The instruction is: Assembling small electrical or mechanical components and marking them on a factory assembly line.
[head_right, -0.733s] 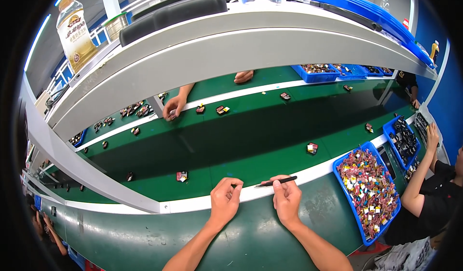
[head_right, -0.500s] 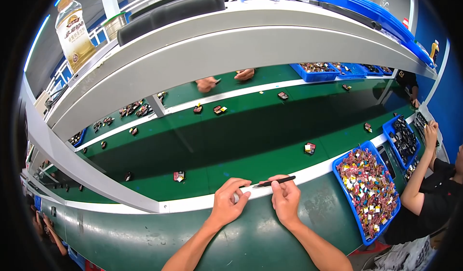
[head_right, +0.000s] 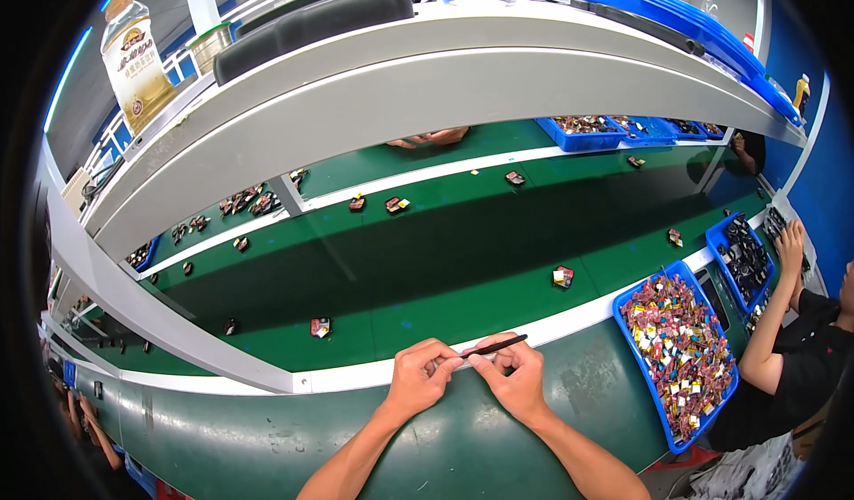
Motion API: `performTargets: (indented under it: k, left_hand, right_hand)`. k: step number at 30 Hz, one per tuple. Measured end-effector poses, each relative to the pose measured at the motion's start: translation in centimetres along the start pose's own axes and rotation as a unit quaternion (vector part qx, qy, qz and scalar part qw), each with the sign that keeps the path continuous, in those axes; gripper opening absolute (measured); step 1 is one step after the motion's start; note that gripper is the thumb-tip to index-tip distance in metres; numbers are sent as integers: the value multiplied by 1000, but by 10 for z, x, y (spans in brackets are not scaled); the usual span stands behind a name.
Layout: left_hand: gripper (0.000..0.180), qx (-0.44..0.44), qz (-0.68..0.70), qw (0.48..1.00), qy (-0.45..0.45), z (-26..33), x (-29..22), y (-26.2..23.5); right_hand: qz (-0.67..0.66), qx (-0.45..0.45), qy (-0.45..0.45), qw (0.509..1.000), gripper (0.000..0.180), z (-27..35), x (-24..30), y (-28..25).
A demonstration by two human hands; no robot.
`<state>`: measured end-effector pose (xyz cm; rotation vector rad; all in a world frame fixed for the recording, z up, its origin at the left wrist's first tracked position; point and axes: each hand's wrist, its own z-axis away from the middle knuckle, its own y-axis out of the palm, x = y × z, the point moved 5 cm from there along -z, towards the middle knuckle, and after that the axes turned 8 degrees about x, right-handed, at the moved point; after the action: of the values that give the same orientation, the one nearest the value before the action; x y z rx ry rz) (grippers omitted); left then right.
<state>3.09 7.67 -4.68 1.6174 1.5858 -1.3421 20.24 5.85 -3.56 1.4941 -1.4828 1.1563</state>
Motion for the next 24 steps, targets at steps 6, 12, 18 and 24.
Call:
performTargets:
  k: [6, 12, 18, 24]
  left_hand:
    - [1, 1, -10, 1000, 7, 2, 2, 0]
    - [3, 1, -6, 1000, -20, 2, -2, 1]
    - [4, 0, -18, 1000, -6, 2, 1, 3]
    - [5, 0, -30, 1000, 9, 2, 2, 2]
  right_hand:
    - [58, -41, 12, 997, 16, 0, 6, 1]
    - [79, -51, 15, 995, 16, 1, 7, -2]
    - [85, -49, 17, 995, 16, 1, 7, -3]
    - [98, -43, 36, 994, 14, 1, 7, -3]
